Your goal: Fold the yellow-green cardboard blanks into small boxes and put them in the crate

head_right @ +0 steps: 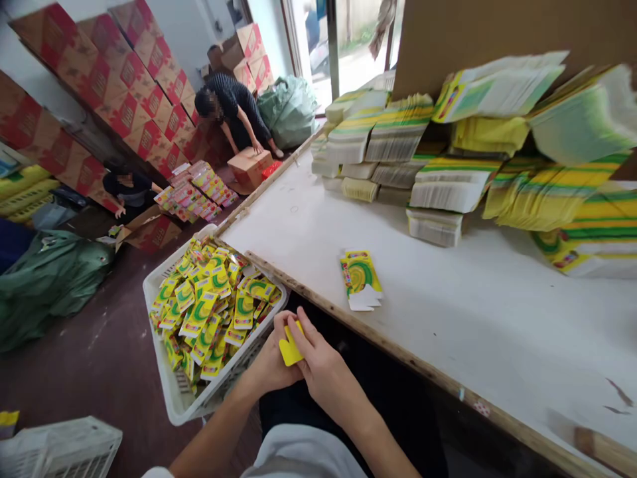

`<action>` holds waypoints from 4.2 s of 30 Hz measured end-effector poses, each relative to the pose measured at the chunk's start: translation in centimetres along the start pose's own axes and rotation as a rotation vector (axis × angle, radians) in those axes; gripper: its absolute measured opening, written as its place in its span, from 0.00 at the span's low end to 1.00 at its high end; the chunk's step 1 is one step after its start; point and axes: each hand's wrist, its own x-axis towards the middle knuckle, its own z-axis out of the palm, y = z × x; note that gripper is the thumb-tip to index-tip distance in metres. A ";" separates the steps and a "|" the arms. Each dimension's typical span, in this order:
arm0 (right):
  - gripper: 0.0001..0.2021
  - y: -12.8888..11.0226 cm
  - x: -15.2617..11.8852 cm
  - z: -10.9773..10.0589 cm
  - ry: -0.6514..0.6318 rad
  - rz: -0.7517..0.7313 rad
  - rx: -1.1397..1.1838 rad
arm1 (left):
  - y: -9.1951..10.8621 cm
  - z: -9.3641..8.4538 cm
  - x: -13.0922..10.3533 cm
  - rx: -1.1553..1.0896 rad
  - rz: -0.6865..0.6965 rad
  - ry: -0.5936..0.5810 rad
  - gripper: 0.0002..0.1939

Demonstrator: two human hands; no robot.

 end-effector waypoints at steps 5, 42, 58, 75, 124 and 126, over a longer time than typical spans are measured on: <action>0.30 1.6 0.2 0.2 0.201 -0.026 0.029 | 0.9 -1.4 -0.2 -0.072 -0.163 -0.035 0.34; 0.21 8.9 7.4 -6.5 0.117 0.622 -0.783 | -7.4 -19.5 0.3 0.712 -0.291 0.694 0.52; 0.19 11.2 4.9 -9.2 0.100 0.472 -0.790 | -5.3 -10.5 1.6 0.331 -0.091 0.271 0.22; 0.19 11.3 4.7 -9.0 0.203 0.581 -0.800 | -3.6 -6.4 2.4 0.136 -0.099 0.091 0.19; 0.10 -0.5 3.1 0.6 0.324 0.333 0.443 | 0.2 0.2 2.7 -0.960 -0.243 0.573 0.23; 0.07 -0.6 3.1 -0.4 0.321 0.280 0.292 | 0.0 -0.1 2.7 -0.936 -0.267 0.591 0.20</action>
